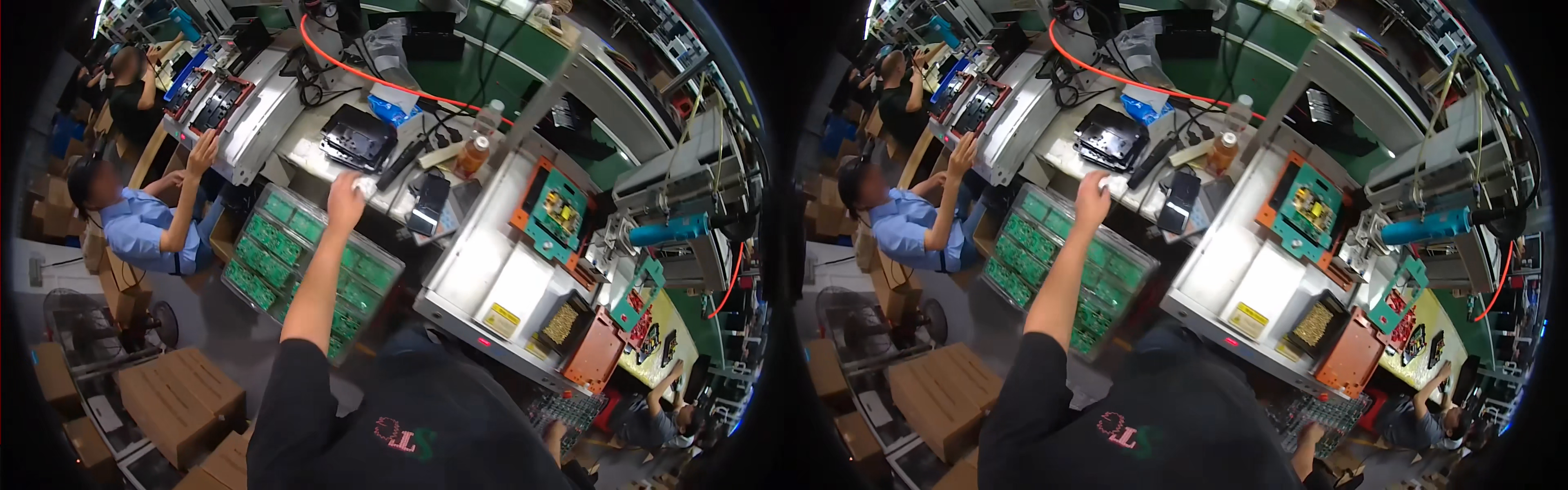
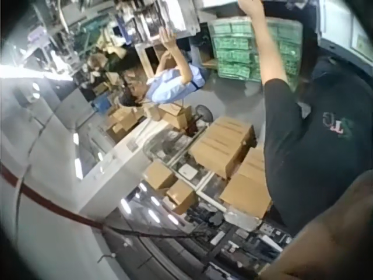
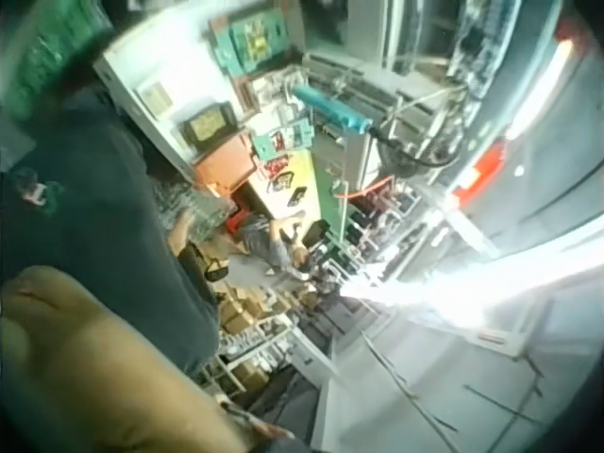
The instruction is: Assembling electronic modules by installing circuit boards into plastic housings and using a testing jig.
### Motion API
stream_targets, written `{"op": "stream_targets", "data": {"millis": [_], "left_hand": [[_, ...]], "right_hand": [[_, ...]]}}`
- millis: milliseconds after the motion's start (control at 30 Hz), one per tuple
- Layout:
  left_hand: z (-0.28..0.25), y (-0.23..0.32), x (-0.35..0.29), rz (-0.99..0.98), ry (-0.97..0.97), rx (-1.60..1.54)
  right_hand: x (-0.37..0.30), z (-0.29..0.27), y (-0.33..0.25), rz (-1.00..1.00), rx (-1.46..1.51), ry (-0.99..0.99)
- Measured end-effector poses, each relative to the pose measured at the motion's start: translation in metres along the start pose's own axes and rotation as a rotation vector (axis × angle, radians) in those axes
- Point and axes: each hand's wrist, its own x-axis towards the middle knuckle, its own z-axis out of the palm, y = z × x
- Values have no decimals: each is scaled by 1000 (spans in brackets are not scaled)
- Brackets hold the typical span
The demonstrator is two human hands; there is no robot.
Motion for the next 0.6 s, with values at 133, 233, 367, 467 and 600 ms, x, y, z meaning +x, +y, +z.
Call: {"op": "stream_targets", "data": {"millis": [133, 233, 367, 467, 600], "left_hand": [[14, -25, 95, 343, -62, 429], [40, -70, 121, 501, 30, 720], [37, -73, 127, 472, -355, 745], [32, -88, 152, 737, -319, 554], [7, -82, 166, 738, -189, 407]], "right_hand": [[-118, 79, 9, -828, -1008, -129], [-145, 135, -3, -782, -1038, -356], [-161, 178, -20, -711, -1085, -522], [-168, 189, -14, -710, -1061, -615], [-163, 136, 2, -785, -1080, -681]]}}
